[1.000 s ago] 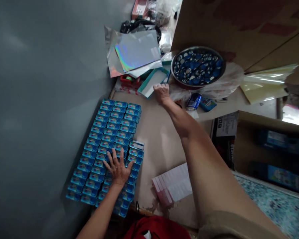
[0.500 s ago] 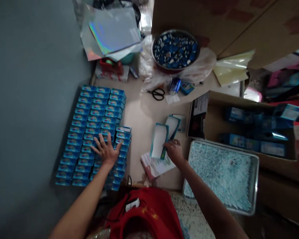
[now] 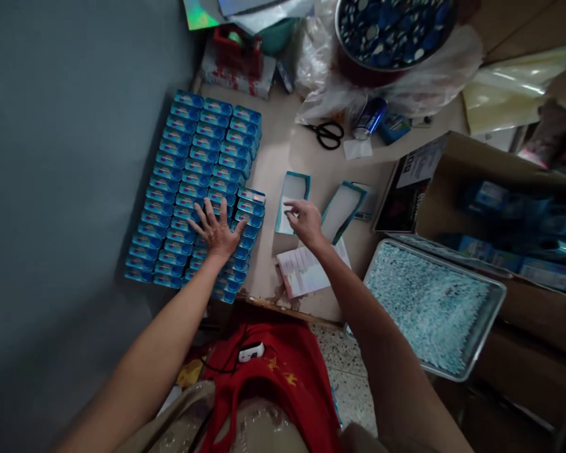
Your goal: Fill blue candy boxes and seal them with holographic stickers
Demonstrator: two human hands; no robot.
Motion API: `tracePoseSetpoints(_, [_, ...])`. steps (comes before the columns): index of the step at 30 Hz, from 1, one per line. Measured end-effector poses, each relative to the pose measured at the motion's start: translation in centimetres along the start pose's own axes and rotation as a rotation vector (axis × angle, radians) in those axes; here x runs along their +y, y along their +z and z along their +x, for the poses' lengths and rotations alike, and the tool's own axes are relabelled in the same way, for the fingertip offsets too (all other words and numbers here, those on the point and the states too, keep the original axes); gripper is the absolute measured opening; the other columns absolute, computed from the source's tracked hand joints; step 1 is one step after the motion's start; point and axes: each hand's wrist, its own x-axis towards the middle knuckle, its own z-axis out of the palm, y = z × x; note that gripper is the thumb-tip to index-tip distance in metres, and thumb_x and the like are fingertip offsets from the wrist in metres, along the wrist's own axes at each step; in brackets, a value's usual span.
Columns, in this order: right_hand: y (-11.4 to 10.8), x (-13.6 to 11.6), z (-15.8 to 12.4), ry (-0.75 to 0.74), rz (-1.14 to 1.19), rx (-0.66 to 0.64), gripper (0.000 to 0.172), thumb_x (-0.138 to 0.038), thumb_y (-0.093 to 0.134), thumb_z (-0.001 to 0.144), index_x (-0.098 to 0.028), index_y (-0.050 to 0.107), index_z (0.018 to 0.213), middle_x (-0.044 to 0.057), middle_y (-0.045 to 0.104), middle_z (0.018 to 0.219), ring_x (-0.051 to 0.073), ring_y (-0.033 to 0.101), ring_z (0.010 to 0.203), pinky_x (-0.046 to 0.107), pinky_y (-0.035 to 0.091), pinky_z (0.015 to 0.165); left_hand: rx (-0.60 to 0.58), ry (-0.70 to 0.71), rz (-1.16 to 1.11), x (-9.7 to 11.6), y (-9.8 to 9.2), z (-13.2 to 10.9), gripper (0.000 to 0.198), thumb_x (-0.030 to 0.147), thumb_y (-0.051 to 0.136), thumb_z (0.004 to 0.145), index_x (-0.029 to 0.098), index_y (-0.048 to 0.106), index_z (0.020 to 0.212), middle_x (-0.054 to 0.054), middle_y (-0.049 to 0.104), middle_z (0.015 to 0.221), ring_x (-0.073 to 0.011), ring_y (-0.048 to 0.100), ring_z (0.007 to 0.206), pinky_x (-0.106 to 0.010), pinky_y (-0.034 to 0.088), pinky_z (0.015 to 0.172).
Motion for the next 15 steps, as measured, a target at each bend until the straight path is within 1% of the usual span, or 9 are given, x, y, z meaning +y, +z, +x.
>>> tracePoseSetpoints(1, [0.5,-1.1,0.2,-0.036,0.036,0.010,0.035,-0.029,0.067,0.095,-0.022,0.074,0.129,0.009,0.074,0.112,0.024,0.066,0.105,0.037,0.048,0.098,0.005,0.003,-0.012,0.0,0.0,0.0,0.088,0.071,0.065,0.089,0.026,0.045,0.163,-0.016,0.017,0.178,-0.0431,-0.002,0.166,-0.074,-0.008,0.126])
tracePoseSetpoints(2, [1.0,-2.1,0.6,-0.085,0.068,0.006,0.044,-0.035,0.071,0.093,-0.022,0.069,0.136,0.010,0.071,0.124,0.025,0.065,0.114,0.037,0.049,0.101,0.010,0.006,-0.027,0.0,-0.1,0.0,0.084,0.069,0.065,0.091,0.027,0.046,0.162,-0.015,0.019,0.178,-0.0419,-0.001,0.166,-0.072,-0.009,0.127])
tracePoseSetpoints(4, [2.1,-3.9,1.7,-0.183,0.104,-0.049,0.073,-0.044,0.083,0.083,-0.021,0.058,0.148,0.015,0.059,0.146,0.031,0.057,0.133,0.042,0.047,0.110,0.023,0.011,-0.060,-0.4,-0.3,-0.1,0.075,0.062,0.061,0.096,0.025,0.048,0.160,-0.015,0.023,0.177,-0.0389,0.006,0.166,-0.068,-0.008,0.129])
tracePoseSetpoints(6, [3.1,-5.0,3.0,-0.233,0.099,-0.143,0.101,-0.049,0.093,0.070,-0.019,0.049,0.156,0.018,0.051,0.155,0.037,0.050,0.142,0.048,0.045,0.116,0.041,0.027,-0.087,-1.3,-0.8,-0.6,0.064,0.053,0.055,0.102,0.022,0.051,0.158,-0.016,0.030,0.174,-0.0354,0.015,0.166,-0.064,-0.003,0.131])
tracePoseSetpoints(7, [3.6,-5.2,3.6,-0.239,0.090,-0.185,0.110,-0.050,0.096,0.066,-0.018,0.046,0.158,0.020,0.051,0.155,0.039,0.049,0.143,0.051,0.044,0.117,0.048,0.053,-0.093,-1.8,-1.1,-1.1,0.058,0.049,0.053,0.104,0.022,0.054,0.155,-0.016,0.036,0.172,-0.0339,0.019,0.165,-0.063,-0.001,0.132])
tracePoseSetpoints(9, [4.3,-5.1,4.6,-0.249,0.076,-0.242,0.117,-0.049,0.098,0.061,-0.016,0.043,0.159,0.020,0.052,0.154,0.040,0.050,0.143,0.053,0.043,0.117,0.043,0.162,-0.085,-2.9,-1.7,-2.6,0.048,0.046,0.049,0.106,0.023,0.062,0.146,-0.014,0.048,0.165,-0.0318,0.025,0.163,-0.062,0.002,0.133])
tracePoseSetpoints(11, [4.5,-4.7,5.2,-0.262,0.064,-0.276,0.119,-0.049,0.099,0.060,-0.017,0.042,0.160,0.020,0.052,0.154,0.041,0.050,0.143,0.054,0.043,0.117,-0.021,0.354,-0.058,-3.9,-1.9,-4.6,0.045,0.047,0.052,0.105,0.025,0.065,0.143,-0.011,0.055,0.160,-0.0320,0.027,0.163,-0.063,0.003,0.134])
tracePoseSetpoints(13, [4.2,-4.5,5.5,-0.264,0.027,-0.319,0.120,-0.051,0.098,0.061,-0.019,0.040,0.161,0.021,0.051,0.154,0.042,0.051,0.142,0.055,0.044,0.117,-0.136,0.556,-0.018,-4.5,-1.7,-6.6,0.053,0.049,0.057,0.102,0.025,0.059,0.150,-0.011,0.050,0.164,-0.0341,0.026,0.163,-0.065,0.005,0.133])
tracePoseSetpoints(15, [3.9,-4.7,5.7,-0.251,-0.059,-0.344,0.124,-0.055,0.097,0.060,-0.021,0.037,0.163,0.022,0.047,0.158,0.045,0.048,0.144,0.058,0.044,0.116,-0.228,0.664,0.028,-4.9,-1.0,-8.2,0.064,0.050,0.060,0.101,0.026,0.049,0.159,-0.012,0.040,0.170,-0.0358,0.023,0.163,-0.068,0.008,0.132])
